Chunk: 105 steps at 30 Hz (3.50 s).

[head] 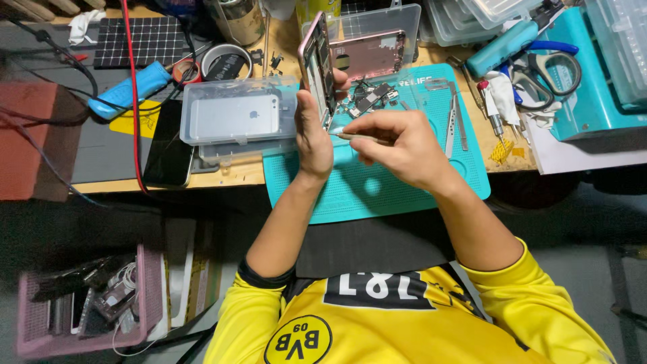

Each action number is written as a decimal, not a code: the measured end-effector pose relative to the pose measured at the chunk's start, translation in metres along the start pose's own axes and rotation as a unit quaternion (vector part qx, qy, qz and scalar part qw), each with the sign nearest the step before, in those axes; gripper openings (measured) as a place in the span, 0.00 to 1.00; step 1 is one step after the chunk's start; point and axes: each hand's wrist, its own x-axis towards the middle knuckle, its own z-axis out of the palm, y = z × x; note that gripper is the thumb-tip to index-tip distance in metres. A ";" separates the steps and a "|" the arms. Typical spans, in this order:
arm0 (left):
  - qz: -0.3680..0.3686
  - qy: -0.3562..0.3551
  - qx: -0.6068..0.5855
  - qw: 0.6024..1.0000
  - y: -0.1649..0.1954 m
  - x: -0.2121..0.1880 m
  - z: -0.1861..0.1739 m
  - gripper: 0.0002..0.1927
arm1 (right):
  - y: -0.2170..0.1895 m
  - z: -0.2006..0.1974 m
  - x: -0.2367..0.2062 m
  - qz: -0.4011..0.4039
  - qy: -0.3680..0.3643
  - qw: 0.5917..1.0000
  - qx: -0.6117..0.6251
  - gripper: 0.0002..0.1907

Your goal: The person repairs a smartphone at a workbench, holding the opened phone in one hand while using a screwdriver and tweezers with the other to remove and reposition small internal components, transferring parts between the phone and the mat.

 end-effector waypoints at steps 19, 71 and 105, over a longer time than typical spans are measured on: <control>0.005 -0.004 -0.019 1.000 -0.016 0.034 0.006 0.35 | 0.005 -0.019 0.032 0.015 0.015 1.000 0.003 0.09; -0.058 0.029 -0.336 0.939 0.011 0.005 0.128 0.42 | -0.010 -0.151 -0.054 -0.184 0.116 0.955 -0.203 0.06; -0.105 -0.008 -0.358 0.928 0.029 0.022 0.049 0.42 | -0.007 -0.031 -0.017 -0.249 0.099 0.960 -0.084 0.13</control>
